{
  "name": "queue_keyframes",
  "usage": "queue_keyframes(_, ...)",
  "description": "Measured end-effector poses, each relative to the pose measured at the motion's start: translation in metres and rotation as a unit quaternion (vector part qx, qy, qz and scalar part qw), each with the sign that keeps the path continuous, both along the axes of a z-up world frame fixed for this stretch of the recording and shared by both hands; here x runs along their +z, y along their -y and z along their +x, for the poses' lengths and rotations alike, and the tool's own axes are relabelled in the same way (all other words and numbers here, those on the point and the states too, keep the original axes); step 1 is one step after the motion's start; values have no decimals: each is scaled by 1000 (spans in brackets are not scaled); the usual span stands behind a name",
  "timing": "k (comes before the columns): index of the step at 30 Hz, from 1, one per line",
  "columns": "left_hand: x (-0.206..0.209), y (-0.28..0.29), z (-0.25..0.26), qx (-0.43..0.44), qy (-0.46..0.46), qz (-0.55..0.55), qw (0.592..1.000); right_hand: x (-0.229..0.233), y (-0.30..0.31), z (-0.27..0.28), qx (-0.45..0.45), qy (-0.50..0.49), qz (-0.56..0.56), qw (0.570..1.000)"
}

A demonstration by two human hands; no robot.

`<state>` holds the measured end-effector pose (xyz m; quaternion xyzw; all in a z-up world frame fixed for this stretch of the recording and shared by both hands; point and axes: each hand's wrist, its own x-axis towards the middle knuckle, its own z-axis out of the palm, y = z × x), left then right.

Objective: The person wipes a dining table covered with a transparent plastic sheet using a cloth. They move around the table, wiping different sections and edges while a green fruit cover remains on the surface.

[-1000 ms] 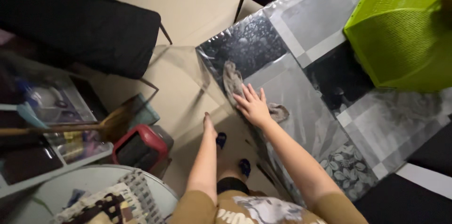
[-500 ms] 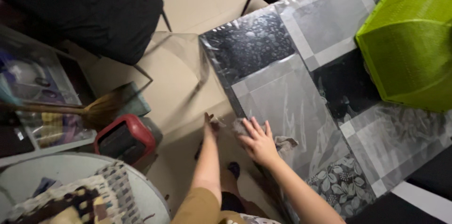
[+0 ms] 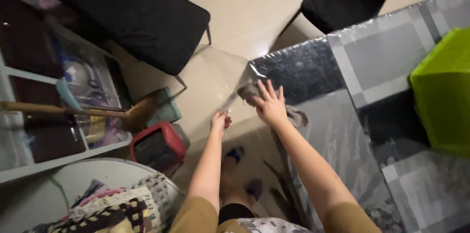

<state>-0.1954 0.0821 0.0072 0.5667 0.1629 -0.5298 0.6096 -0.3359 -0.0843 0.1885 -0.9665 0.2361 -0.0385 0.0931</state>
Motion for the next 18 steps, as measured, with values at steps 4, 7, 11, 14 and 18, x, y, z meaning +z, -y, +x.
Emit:
queue_keyframes(4,8,-54,-4,78,71,14,994,-25,18,56,-14,33,-75,997)
queue_keyframes(7,12,-83,-4,72,106,4,992,-63,12,84,10,54,-96,994)
queue_keyframes(11,13,-93,-4,46,118,1,992,-107,-70,48,82,33,2,996)
queue_keyframes(14,11,-89,-10,88,79,-16,993,-121,-154,-21,60,48,232,970)
queue_keyframes(18,10,-103,-24,55,144,-55,987,-130,-132,-43,99,-78,113,986)
